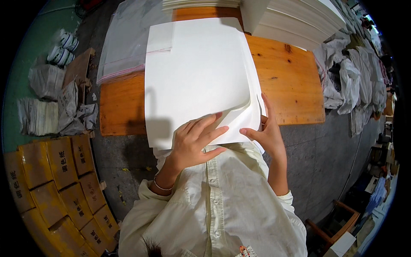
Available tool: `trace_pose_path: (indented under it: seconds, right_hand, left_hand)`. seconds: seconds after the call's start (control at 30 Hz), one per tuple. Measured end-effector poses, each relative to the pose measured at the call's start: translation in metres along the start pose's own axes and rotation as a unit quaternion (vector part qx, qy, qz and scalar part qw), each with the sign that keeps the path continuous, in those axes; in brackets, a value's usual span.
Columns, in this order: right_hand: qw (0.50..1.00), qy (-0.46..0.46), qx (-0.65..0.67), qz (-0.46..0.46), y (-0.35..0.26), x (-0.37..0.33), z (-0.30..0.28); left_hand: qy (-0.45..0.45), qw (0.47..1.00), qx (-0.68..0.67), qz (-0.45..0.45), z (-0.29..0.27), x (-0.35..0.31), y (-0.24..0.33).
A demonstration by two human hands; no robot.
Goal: The person places white paper sheets into clear plastic bags on a wooden table. They smooth the paper, fold the bag's top edge, and seal it by hand. The person repeats this process for multiple sheets, stacking the finished packages on the table.
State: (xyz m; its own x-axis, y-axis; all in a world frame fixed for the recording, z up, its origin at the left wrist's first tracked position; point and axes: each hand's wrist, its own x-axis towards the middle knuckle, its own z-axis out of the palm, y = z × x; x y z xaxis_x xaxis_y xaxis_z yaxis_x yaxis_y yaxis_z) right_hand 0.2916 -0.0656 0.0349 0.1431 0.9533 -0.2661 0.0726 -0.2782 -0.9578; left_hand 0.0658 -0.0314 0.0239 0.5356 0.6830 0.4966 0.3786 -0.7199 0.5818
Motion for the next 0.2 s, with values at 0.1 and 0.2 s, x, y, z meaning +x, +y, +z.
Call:
trace_pose_path:
  seconds: [0.1,0.2]
  right_hand:
    - [1.0,0.01,0.005,-0.003,0.002,0.0,0.002]
    - [1.0,-0.01,0.024,-0.011,0.002,0.0,-0.001]
  left_hand:
    - [-0.027,0.999,0.041,0.012,0.004,-0.008,-0.01]
    - [-0.035,0.999,0.012,0.003,0.008,-0.017,-0.022]
